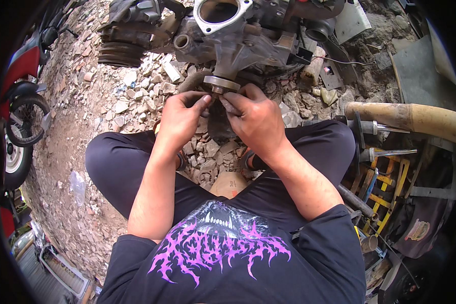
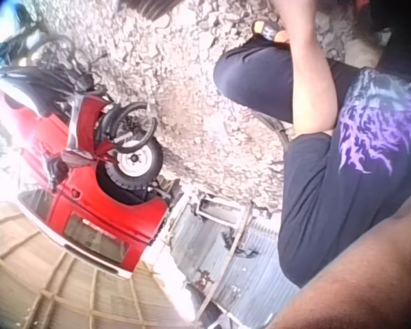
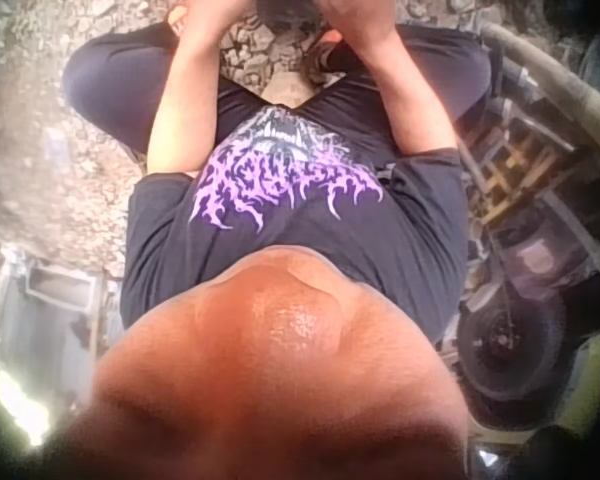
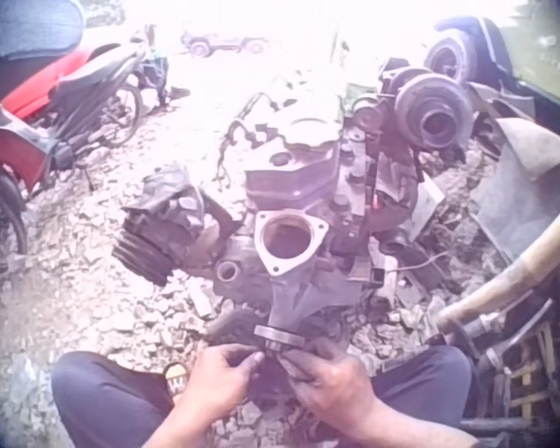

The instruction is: The person sits cross-legged on the ground and uses a small metal file to manually smooth the surface of a metal ring attached to a motorcycle engine casing. The person repeatedly rubs the file against the ring's edge to remove burrs or smooth the surface.

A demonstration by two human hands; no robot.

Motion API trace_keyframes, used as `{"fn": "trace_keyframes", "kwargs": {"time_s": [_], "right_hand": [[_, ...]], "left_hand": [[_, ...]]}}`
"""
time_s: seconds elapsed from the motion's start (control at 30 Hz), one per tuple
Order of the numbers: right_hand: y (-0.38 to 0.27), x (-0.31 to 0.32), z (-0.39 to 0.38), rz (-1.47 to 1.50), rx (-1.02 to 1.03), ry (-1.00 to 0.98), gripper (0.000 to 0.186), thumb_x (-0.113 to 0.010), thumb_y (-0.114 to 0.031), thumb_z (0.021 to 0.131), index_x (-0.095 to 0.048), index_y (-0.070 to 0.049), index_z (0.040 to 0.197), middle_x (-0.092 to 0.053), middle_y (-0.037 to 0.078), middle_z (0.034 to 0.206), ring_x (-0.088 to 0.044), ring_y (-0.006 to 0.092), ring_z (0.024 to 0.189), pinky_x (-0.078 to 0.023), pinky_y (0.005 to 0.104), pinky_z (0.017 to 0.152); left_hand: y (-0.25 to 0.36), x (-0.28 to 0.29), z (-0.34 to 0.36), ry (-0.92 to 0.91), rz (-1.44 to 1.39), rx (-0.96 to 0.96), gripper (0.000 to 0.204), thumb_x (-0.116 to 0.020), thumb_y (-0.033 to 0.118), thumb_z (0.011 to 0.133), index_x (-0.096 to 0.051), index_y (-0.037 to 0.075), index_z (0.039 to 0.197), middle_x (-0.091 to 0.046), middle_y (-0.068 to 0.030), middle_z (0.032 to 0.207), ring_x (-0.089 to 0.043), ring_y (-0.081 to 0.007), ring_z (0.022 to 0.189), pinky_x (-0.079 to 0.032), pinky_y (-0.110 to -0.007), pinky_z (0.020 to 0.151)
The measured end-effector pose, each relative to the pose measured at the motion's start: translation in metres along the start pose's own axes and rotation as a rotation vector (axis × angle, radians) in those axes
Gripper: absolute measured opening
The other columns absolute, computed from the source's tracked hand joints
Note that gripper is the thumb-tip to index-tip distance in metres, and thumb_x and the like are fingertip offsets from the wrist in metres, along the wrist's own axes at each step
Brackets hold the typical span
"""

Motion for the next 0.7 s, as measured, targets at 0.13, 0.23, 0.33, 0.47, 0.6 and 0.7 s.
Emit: {"fn": "trace_keyframes", "kwargs": {"time_s": [0.13,0.23,0.33,0.47,0.6,0.7], "right_hand": [[-0.006,-0.004,0.005,-0.051,-0.029,0.006,0.026,-0.079,-0.010,0.080,-0.080,-0.012,0.105,-0.068,0.013,0.088,-0.070,0.0373,0.073,-0.056,0.0462,0.064],[-0.001,-0.005,0.003,-0.030,-0.044,0.026,0.026,-0.078,-0.010,0.078,-0.080,-0.012,0.104,-0.069,0.013,0.088,-0.070,0.0368,0.073,-0.056,0.0462,0.065],[0.000,-0.005,0.003,-0.028,-0.038,0.021,0.026,-0.077,-0.009,0.077,-0.079,-0.012,0.102,-0.069,0.013,0.089,-0.071,0.0366,0.073,-0.057,0.0462,0.065],[-0.005,-0.005,0.002,-0.069,-0.023,0.005,0.026,-0.077,-0.008,0.075,-0.079,-0.012,0.101,-0.068,0.013,0.089,-0.071,0.0366,0.073,-0.057,0.0462,0.065],[-0.007,-0.007,0.004,-0.115,-0.004,0.022,0.025,-0.076,-0.008,0.076,-0.078,-0.012,0.101,-0.068,0.012,0.089,-0.071,0.0364,0.072,-0.057,0.0460,0.064],[-0.020,-0.015,0.012,-0.141,0.050,0.029,0.025,-0.076,-0.008,0.078,-0.079,-0.012,0.102,-0.068,0.012,0.089,-0.070,0.0362,0.071,-0.057,0.0462,0.064]], "left_hand": [[-0.024,-0.022,0.001,-0.221,-0.518,0.257,0.028,-0.060,0.022,0.106,-0.073,-0.003,0.109,-0.076,-0.0084,0.087,-0.073,-0.0167,0.076,-0.054,-0.030,0.064],[-0.022,-0.028,-0.003,-0.234,-0.755,0.357,0.026,-0.057,0.024,0.108,-0.071,0.002,0.111,-0.075,-0.0073,0.090,-0.071,-0.0148,0.075,-0.054,-0.028,0.061],[-0.032,-0.037,-0.006,-0.243,-0.924,0.394,0.025,-0.056,0.026,0.109,-0.070,0.005,0.112,-0.075,-0.0060,0.094,-0.071,-0.0149,0.077,-0.055,-0.029,0.062],[-0.031,-0.040,-0.010,-0.269,-1.089,0.421,0.025,-0.057,0.028,0.109,-0.070,0.007,0.112,-0.074,-0.0032,0.098,-0.071,-0.0142,0.085,-0.056,-0.030,0.068],[-0.034,-0.048,-0.010,-0.175,-1.051,0.420,0.026,-0.058,0.030,0.109,-0.070,0.008,0.114,-0.073,-0.0016,0.101,-0.070,-0.0135,0.089,-0.055,-0.030,0.072],[-0.032,-0.051,-0.011,-0.151,-1.113,0.401,0.028,-0.058,0.032,0.109,-0.071,0.008,0.116,-0.073,-0.0017,0.102,-0.070,-0.0139,0.089,-0.055,-0.029,0.073]]}}
Point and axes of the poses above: each hand's wrist, its own z-axis towards the middle knuckle, its own x-axis out of the back of the hand, y = z × x, the point moved 4 cm from there along z, towards the middle knuckle
